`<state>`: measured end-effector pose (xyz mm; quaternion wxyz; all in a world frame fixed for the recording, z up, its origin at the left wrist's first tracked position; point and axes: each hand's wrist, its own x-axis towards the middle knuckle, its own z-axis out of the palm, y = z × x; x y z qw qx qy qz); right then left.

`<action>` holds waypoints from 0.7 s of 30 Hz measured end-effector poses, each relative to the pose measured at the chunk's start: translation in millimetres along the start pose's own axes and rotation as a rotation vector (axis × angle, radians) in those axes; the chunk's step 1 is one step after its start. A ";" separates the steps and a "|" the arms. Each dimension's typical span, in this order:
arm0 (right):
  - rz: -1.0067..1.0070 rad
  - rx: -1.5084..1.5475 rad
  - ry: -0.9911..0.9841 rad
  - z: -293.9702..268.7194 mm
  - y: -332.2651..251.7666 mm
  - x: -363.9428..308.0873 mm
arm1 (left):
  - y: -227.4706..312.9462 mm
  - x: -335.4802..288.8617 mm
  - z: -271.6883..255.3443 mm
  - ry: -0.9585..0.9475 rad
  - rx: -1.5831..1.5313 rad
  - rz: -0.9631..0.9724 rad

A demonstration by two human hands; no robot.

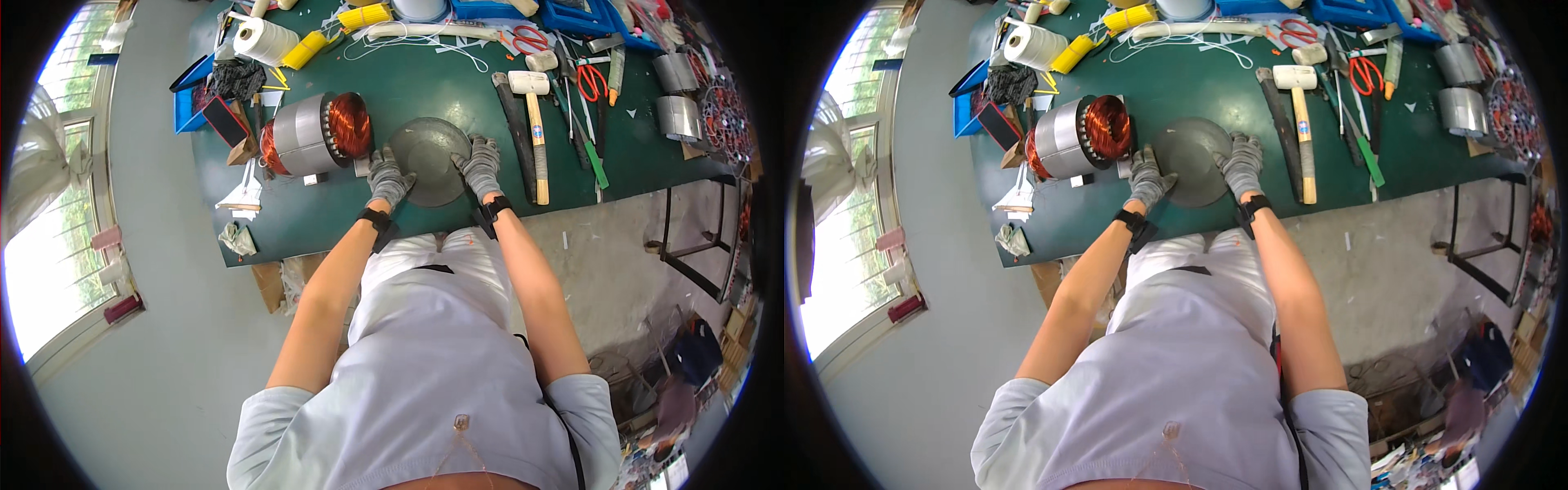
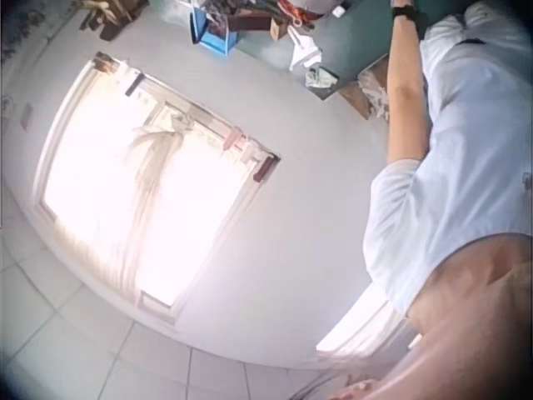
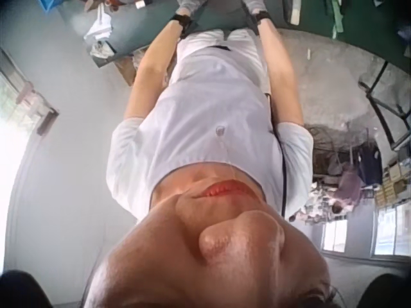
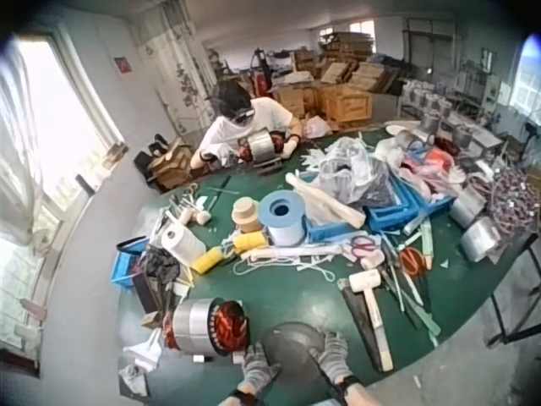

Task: Using a mallet and tools to assemble and align an electric motor stator and housing.

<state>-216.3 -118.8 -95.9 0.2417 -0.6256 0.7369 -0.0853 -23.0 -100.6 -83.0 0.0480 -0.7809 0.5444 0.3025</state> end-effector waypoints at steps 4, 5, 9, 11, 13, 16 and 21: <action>0.113 0.551 -0.053 48.6 43.5 35.4 | 17.8 -2.4 -2.3 -0.013 0.137 0.041; 0.236 0.924 -0.133 56.4 53.1 41.3 | 22.2 -1.5 -3.9 -0.019 0.135 0.041; 0.253 1.569 -0.041 -17.9 41.7 42.0 | 14.0 3.5 -4.0 -0.040 0.159 -0.021; 0.224 1.221 -0.101 -19.7 53.2 37.2 | 25.8 1.2 -2.4 -0.042 0.107 -0.052; -0.031 0.493 -0.222 -5.6 60.8 21.2 | 41.2 -4.2 -3.4 -0.055 0.088 -0.103; 0.065 0.266 -0.390 9.4 39.7 0.2 | 48.0 -2.9 5.5 -0.070 0.084 -0.189; 0.025 0.178 -0.389 10.1 36.1 2.5 | 46.8 -1.3 6.6 -0.104 0.062 -0.165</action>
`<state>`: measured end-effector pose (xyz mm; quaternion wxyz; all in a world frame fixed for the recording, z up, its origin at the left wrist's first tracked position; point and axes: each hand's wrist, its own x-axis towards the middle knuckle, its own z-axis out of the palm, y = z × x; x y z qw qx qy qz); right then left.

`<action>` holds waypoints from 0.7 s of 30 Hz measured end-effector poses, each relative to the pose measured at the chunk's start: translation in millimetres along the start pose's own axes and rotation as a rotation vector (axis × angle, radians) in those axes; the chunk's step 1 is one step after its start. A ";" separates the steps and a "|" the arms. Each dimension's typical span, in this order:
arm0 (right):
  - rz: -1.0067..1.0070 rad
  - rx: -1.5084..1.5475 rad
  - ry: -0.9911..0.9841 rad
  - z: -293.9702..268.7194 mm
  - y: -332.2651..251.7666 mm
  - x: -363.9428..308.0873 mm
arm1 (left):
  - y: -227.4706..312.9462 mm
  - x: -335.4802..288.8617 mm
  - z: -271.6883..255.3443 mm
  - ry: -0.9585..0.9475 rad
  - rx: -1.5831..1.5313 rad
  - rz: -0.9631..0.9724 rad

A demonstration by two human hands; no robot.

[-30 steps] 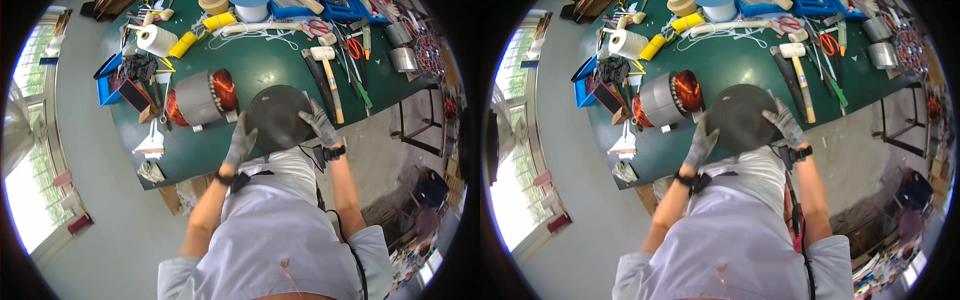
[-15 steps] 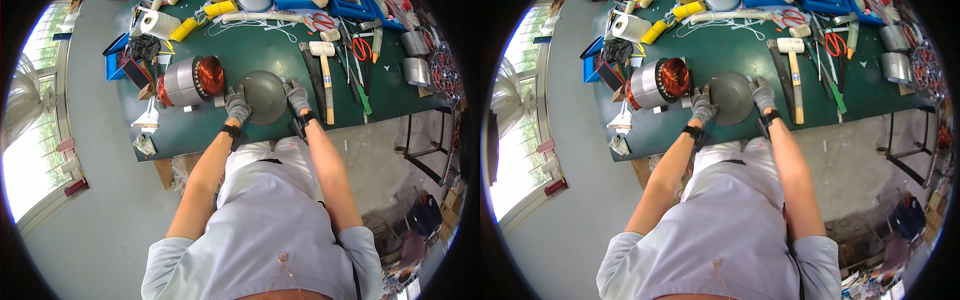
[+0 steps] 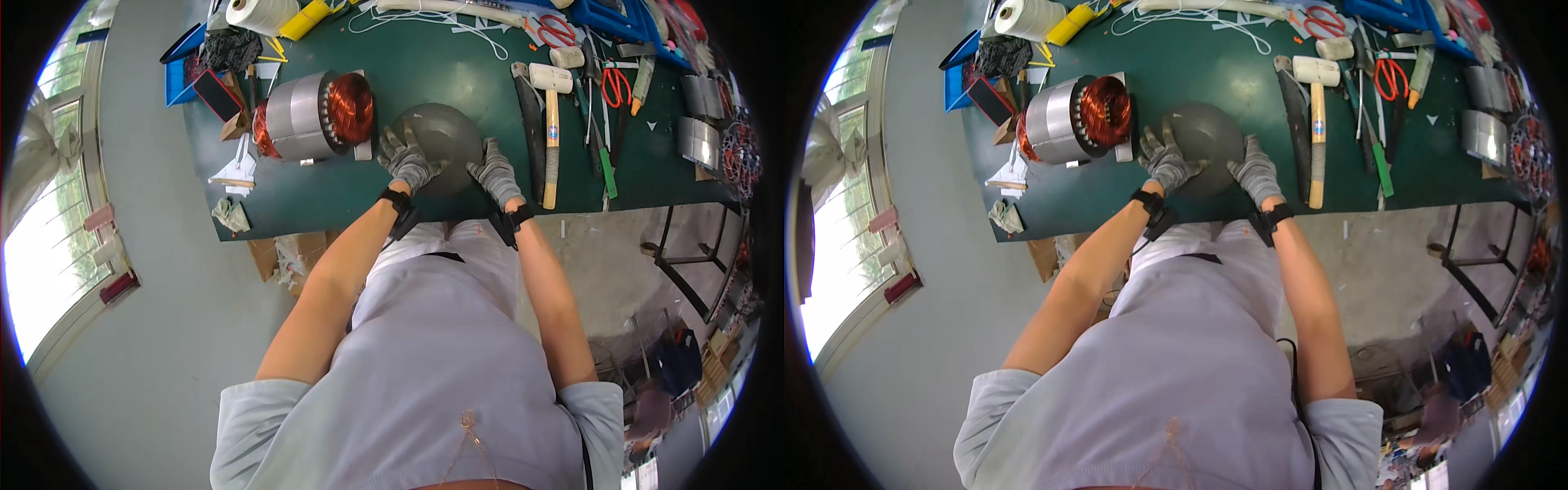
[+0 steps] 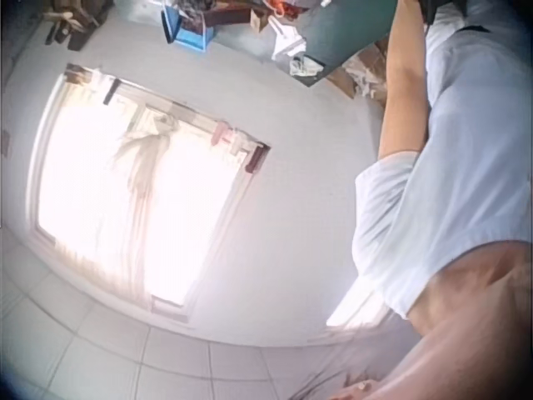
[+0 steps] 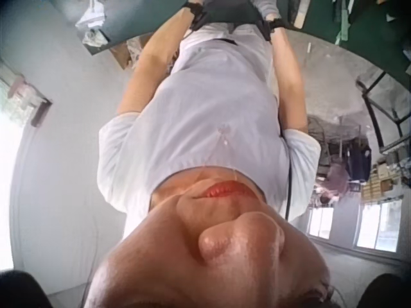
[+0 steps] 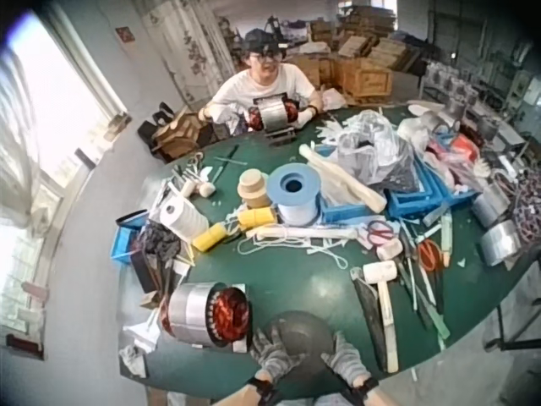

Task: Using a mallet and tools to assemble and align an electric motor stator and housing.

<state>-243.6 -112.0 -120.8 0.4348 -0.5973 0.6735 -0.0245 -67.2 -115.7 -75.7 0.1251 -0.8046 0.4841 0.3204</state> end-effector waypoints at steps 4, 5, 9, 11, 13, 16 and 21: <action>0.000 -0.019 -0.036 -5.0 5.6 -1.7 | 9.9 0.8 -8.4 -0.088 0.010 -0.071; -0.021 0.037 -0.060 -5.7 6.3 -3.5 | 10.8 0.2 -8.9 -0.132 0.000 -0.094; 0.035 0.135 -0.067 -7.3 0.5 -8.1 | 9.2 6.4 -3.3 -0.134 -0.046 -0.130; 0.025 0.114 -0.041 -5.9 -2.7 -8.1 | 3.2 12.6 0.6 -0.086 -0.130 -0.115; 0.020 0.099 -0.017 -6.3 -1.3 -11.2 | -2.1 15.8 7.5 -0.067 -0.135 -0.116; 0.130 0.198 -0.157 -16.5 -12.1 -7.1 | 6.0 13.1 -6.5 -0.043 -0.148 -0.131; 0.052 0.094 -0.007 1.7 -3.2 1.3 | 16.2 17.1 -19.6 -0.096 -0.123 -0.176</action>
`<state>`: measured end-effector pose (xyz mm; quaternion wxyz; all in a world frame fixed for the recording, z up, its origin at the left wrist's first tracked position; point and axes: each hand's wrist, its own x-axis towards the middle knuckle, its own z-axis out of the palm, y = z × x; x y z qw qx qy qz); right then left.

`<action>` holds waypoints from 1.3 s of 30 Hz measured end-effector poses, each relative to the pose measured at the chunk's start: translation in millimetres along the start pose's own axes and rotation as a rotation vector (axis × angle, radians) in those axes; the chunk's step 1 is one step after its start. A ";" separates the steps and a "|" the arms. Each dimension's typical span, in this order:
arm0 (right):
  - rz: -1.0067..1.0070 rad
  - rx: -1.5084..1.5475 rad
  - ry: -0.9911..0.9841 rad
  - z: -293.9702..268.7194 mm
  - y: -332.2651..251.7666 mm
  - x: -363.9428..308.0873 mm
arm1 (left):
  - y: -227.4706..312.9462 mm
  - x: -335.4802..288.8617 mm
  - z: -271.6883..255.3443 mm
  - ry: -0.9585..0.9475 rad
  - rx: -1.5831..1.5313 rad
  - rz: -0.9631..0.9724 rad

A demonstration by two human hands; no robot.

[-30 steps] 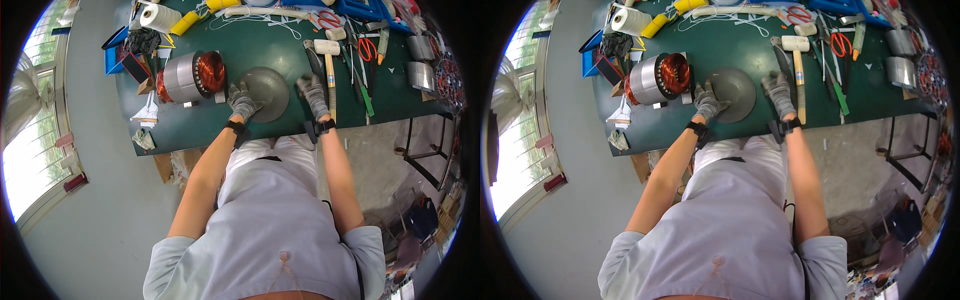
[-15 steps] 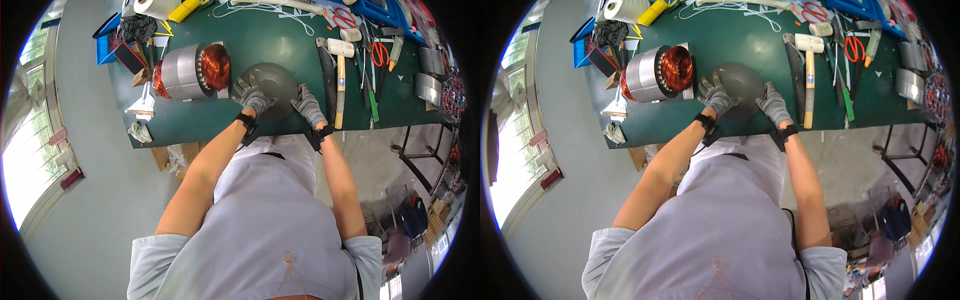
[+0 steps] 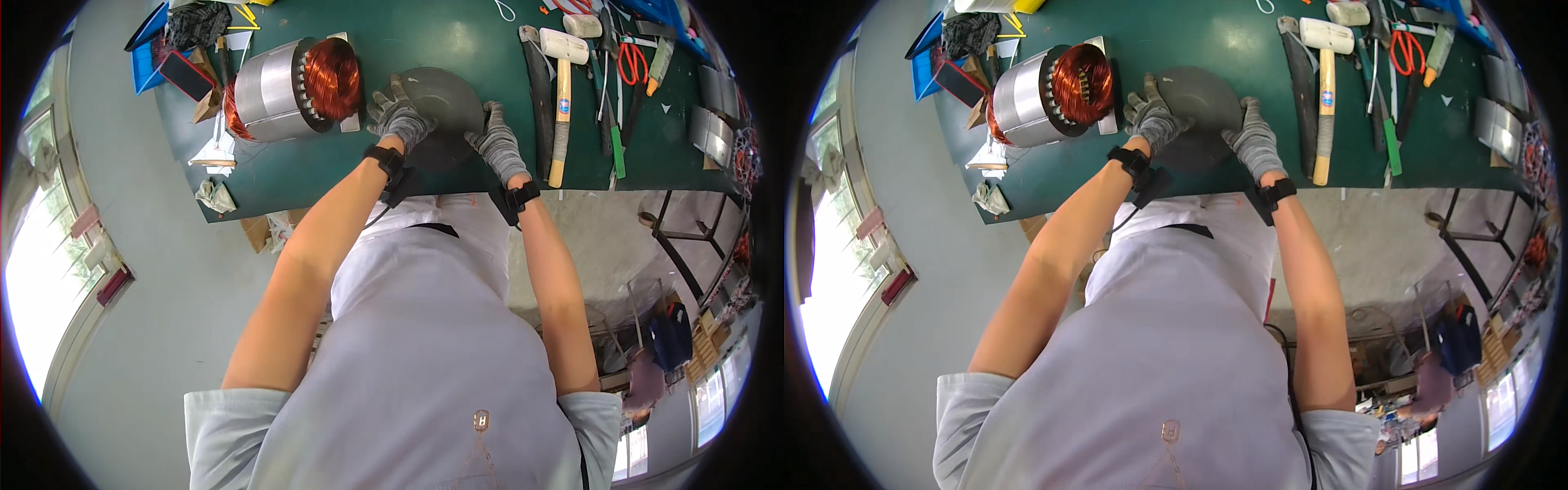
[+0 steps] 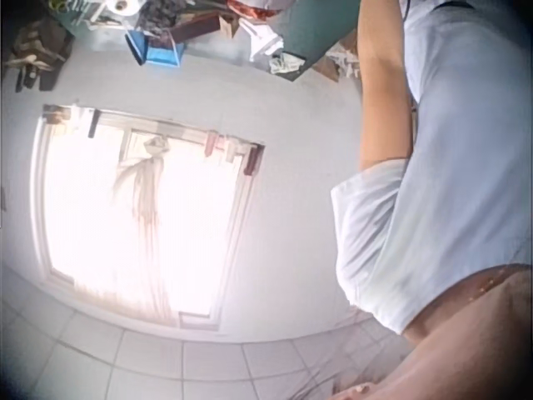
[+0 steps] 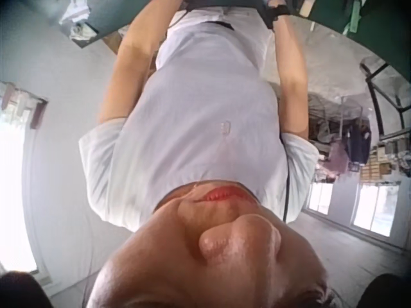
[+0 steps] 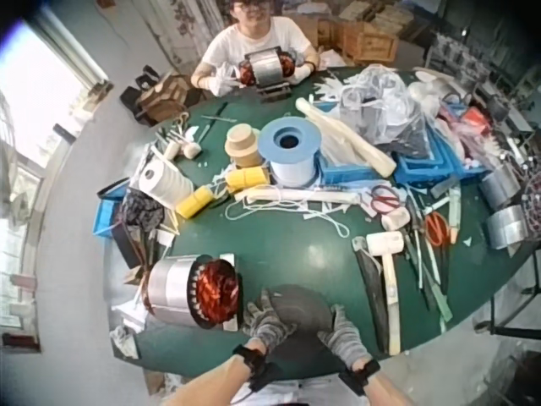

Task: Using a mallet and tools to assemble and align an electric motor stator and housing.

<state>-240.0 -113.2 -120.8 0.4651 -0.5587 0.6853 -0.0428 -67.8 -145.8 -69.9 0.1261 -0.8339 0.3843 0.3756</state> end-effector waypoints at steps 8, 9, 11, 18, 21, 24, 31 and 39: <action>-0.111 0.099 0.021 3.2 4.1 -8.3 | -19.7 -4.2 2.1 0.098 0.075 0.065; -0.082 0.070 0.033 -2.8 -1.7 -6.2 | -20.2 0.1 2.8 0.138 0.131 0.136; -0.118 0.118 0.076 8.7 15.5 4.1 | -21.2 2.7 6.3 0.205 0.160 0.161; -0.163 0.194 0.197 12.5 19.7 -14.4 | -60.2 -11.8 -24.7 0.047 0.151 0.440; -0.161 0.183 0.220 1.2 1.4 -31.2 | -113.6 -53.5 -94.0 -0.527 -0.524 0.612; -0.190 0.229 0.196 -7.5 -33.0 -41.3 | -182.7 -55.7 -153.0 -0.193 -0.862 0.510; -0.592 0.317 -0.035 -1.8 -163.0 -42.8 | -207.7 53.0 -200.8 0.189 -1.250 0.297; -0.156 0.910 -0.641 3.2 -238.9 -15.0 | -161.2 30.2 -207.3 -0.040 -1.139 0.263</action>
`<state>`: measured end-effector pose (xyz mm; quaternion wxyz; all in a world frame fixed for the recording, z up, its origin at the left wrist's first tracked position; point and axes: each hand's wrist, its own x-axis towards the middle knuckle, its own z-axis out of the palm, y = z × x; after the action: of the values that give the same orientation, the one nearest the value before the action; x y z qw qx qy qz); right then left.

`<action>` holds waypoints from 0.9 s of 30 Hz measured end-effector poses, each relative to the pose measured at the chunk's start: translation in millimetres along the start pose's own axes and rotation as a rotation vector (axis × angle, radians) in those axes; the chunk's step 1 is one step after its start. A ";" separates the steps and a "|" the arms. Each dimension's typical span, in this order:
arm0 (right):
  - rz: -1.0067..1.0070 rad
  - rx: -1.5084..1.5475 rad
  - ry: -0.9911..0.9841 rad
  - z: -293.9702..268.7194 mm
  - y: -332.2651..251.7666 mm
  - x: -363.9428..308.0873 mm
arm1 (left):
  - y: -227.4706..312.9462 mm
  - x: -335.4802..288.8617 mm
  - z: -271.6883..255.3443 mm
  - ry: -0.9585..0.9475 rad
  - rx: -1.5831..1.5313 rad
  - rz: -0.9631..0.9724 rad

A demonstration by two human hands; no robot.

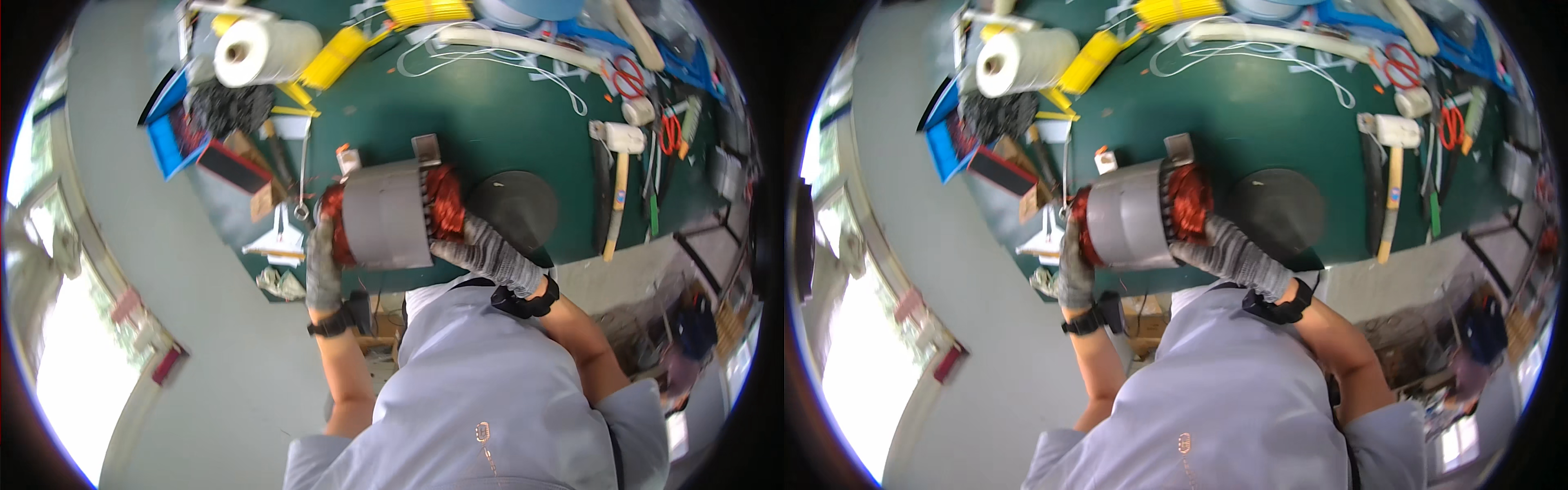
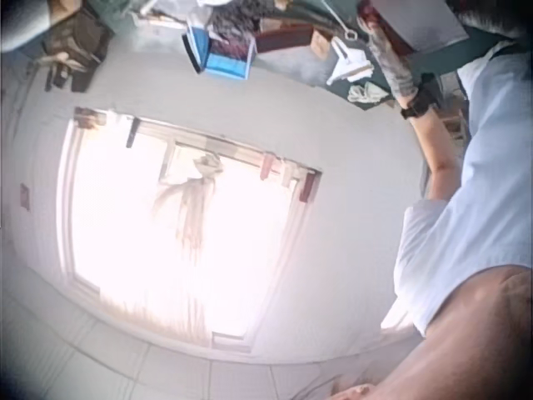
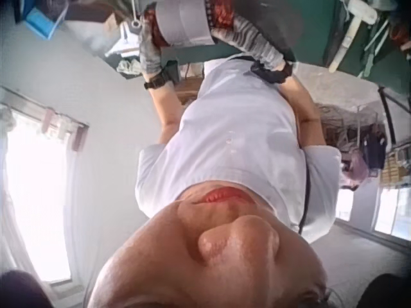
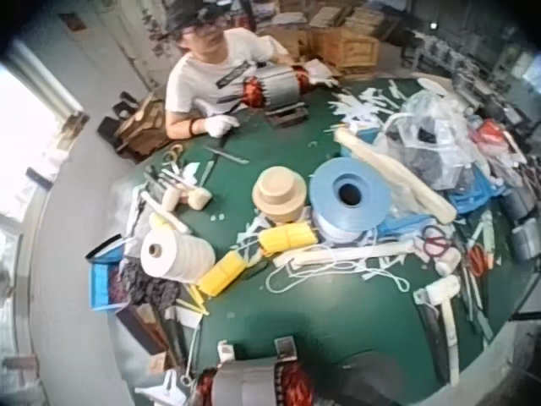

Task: Using a mallet and tools to assemble and align an electric motor stator and housing.

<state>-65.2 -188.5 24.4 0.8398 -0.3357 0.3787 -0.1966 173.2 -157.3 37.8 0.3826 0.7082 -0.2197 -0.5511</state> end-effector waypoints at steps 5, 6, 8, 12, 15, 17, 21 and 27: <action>0.118 -0.314 0.113 -5.9 -1.9 1.3 | -14.7 -2.5 0.7 0.094 0.169 -0.108; 0.104 -0.310 0.129 -11.5 -1.5 -1.8 | -18.9 -1.6 4.6 0.106 0.132 -0.075; -0.032 -0.458 0.211 -23.3 8.0 -14.1 | -15.1 -5.5 21.9 0.105 0.104 -0.032; -0.143 -0.242 0.328 -43.4 -2.3 -59.2 | 13.1 -19.3 74.2 0.073 0.333 0.035; -0.303 -0.258 0.371 -68.1 56.3 -74.4 | 19.5 -36.1 129.3 -0.044 0.666 0.194; -0.029 -0.361 0.261 -90.2 97.3 -84.8 | 5.0 -50.8 152.5 -0.057 0.956 0.403; 0.023 -0.495 -0.065 -128.5 143.9 -106.7 | -18.8 -66.1 166.0 -0.328 1.286 0.905; -0.178 -0.840 0.354 -152.8 102.7 -143.5 | -38.4 -99.2 177.3 -0.502 1.709 1.531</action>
<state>-266.0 -96.4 -50.9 0.5332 -0.6394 0.5327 -0.1517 -28.6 -114.3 50.7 -0.0394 0.2895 -0.9560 0.0250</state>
